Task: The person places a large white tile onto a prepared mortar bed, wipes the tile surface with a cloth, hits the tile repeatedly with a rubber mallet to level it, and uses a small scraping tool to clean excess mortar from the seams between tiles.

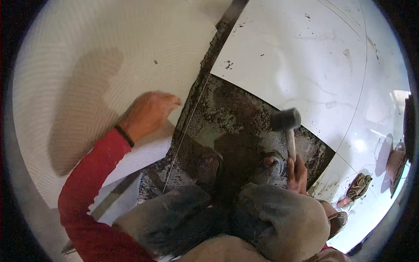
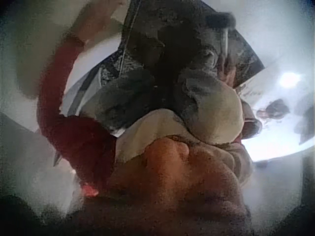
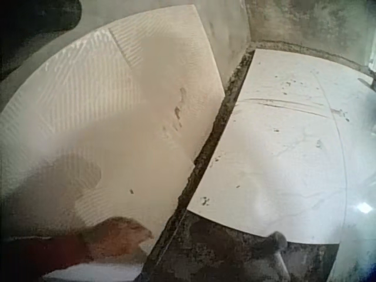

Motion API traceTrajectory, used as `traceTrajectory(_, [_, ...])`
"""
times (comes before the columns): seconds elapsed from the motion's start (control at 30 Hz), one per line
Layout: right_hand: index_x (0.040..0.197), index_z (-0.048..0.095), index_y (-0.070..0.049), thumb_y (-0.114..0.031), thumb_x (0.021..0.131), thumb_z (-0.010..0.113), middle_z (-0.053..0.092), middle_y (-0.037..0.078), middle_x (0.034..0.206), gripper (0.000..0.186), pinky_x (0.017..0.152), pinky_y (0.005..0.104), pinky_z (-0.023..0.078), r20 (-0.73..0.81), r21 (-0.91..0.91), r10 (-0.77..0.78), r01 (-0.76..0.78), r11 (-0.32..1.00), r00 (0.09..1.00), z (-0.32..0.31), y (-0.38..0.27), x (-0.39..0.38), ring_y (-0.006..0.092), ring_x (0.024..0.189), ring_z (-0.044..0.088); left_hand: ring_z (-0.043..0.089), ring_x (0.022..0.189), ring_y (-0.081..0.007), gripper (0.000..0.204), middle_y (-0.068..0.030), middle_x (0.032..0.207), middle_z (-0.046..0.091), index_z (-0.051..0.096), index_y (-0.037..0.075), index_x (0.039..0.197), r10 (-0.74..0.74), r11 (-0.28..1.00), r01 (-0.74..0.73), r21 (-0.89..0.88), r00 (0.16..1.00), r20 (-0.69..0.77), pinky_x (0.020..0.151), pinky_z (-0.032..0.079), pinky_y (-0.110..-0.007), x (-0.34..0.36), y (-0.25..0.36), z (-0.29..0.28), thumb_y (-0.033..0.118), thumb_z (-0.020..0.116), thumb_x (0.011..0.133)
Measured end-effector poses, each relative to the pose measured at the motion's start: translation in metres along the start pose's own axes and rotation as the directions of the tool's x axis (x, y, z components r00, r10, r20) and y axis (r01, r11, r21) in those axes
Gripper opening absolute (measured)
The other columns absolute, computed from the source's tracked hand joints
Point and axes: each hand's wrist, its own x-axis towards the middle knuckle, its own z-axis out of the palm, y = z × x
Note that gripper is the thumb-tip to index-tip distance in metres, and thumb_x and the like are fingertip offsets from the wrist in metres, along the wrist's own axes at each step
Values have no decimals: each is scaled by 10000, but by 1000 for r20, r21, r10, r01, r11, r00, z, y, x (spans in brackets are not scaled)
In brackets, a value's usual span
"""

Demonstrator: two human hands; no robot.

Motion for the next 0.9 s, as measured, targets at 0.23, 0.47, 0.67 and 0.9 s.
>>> traceTrajectory(0.23, [1445,494,-81,-19,917,569,642,207,1076,536,720,352,528,-3,-380,-209,192,905,978,-29,35,-34,334,829,649,694,802,-329,229,-156,928,714,677,76,1076,-182,930,146,-338,980,-75,683,534,-413,-53,18,56,267,626,960])
traceTrajectory(0.47, [1489,447,-203,-33,923,606,619,149,924,612,567,443,512,165,-568,-513,506,649,842,2,1,45,343,686,619,708,948,-266,297,-144,1082,710,666,42,1173,-258,867,160,-471,954,-151,813,558,-368,-20,13,84,264,597,988])
traceTrajectory(0.67, [1494,441,-234,-62,885,631,571,92,850,661,497,398,495,332,-712,-431,522,470,839,38,-56,80,272,653,613,694,776,-209,272,-101,917,724,675,87,1176,-323,776,31,-630,877,-354,682,543,-341,13,10,111,274,613,987])
traceTrajectory(0.9, [1444,518,-244,-61,866,634,540,85,853,618,484,391,486,335,-714,-502,563,417,797,45,-97,54,250,658,600,705,933,-216,300,-115,1075,721,651,50,1210,-325,820,129,-557,907,-267,807,557,-343,-10,2,94,258,588,1004])
